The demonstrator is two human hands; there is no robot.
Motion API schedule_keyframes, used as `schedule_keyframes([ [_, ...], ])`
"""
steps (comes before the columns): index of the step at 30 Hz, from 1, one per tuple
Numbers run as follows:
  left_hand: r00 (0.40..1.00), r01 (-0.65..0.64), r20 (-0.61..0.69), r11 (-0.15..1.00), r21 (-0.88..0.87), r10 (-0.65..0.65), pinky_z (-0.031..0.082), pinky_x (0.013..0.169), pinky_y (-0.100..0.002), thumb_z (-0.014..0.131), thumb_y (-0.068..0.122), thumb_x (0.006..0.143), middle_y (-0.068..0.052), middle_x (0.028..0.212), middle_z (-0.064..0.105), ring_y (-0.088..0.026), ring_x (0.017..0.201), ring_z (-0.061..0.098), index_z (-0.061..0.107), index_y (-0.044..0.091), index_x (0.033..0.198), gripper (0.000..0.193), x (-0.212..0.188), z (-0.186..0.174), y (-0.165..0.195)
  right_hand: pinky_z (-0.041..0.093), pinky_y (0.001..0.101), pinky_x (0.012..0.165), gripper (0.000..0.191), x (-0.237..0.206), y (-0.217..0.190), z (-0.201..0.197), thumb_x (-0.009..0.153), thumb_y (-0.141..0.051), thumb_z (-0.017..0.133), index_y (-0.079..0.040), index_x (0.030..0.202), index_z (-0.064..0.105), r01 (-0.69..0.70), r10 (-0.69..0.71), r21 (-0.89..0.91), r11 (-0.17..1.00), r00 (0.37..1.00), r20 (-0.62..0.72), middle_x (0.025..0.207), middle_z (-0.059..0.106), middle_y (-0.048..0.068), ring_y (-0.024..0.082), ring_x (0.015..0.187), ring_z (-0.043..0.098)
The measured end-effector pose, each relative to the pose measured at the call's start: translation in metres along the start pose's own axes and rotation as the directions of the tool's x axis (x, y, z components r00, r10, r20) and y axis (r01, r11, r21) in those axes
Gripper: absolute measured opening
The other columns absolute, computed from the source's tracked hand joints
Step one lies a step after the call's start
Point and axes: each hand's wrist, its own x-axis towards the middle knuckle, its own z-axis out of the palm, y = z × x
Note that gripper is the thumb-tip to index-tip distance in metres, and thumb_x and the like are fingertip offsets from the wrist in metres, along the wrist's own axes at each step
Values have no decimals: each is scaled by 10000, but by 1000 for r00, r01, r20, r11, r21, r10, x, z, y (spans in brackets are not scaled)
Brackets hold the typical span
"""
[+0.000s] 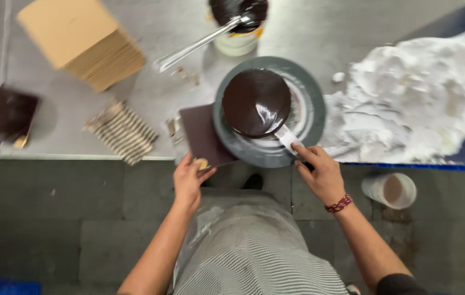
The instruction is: The person spreads white cream on a plate with a spatula, places a chocolate cake layer on it, spreads more cream over and around the layer, and stacks additional chocolate layers. They then lift finished cakes onto a board and place them into a blue crate, repeating the process with another cake.
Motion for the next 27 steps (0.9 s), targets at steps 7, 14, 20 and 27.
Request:
schedule_keyframes([
  [7,992,-99,-88,993,-65,93,632,863,-395,522,76,1003,-56,1017,684,-183,909,709,574,0,1374,382,-45,-31,48,497,300,622,459,20,-72,64,835,-76,735,-136,1288,693,132,-214,365,922,957,194,945,667,67,198,743,651],
  [14,945,-274,-240,941,-200,224,613,891,-402,524,113,1011,-104,1115,713,-203,963,716,555,-7,1377,386,-81,-103,86,493,327,623,460,48,-162,127,819,-90,749,-135,1274,702,241,-372,357,903,853,366,930,663,96,236,699,615],
  [20,900,-428,-209,867,-257,382,629,862,-424,492,50,970,-92,1124,701,-206,967,714,558,-2,1350,389,-36,-199,179,519,394,704,420,124,-294,166,855,-146,710,-169,1274,698,417,-485,248,874,774,407,965,682,119,302,795,659],
  [27,905,-376,85,876,-301,418,630,837,-399,462,37,1017,-99,1127,714,-217,920,728,536,-3,1387,380,98,-300,378,516,382,690,532,166,-296,61,807,-282,770,-235,1333,704,304,-164,-239,922,867,470,860,645,68,235,726,622],
])
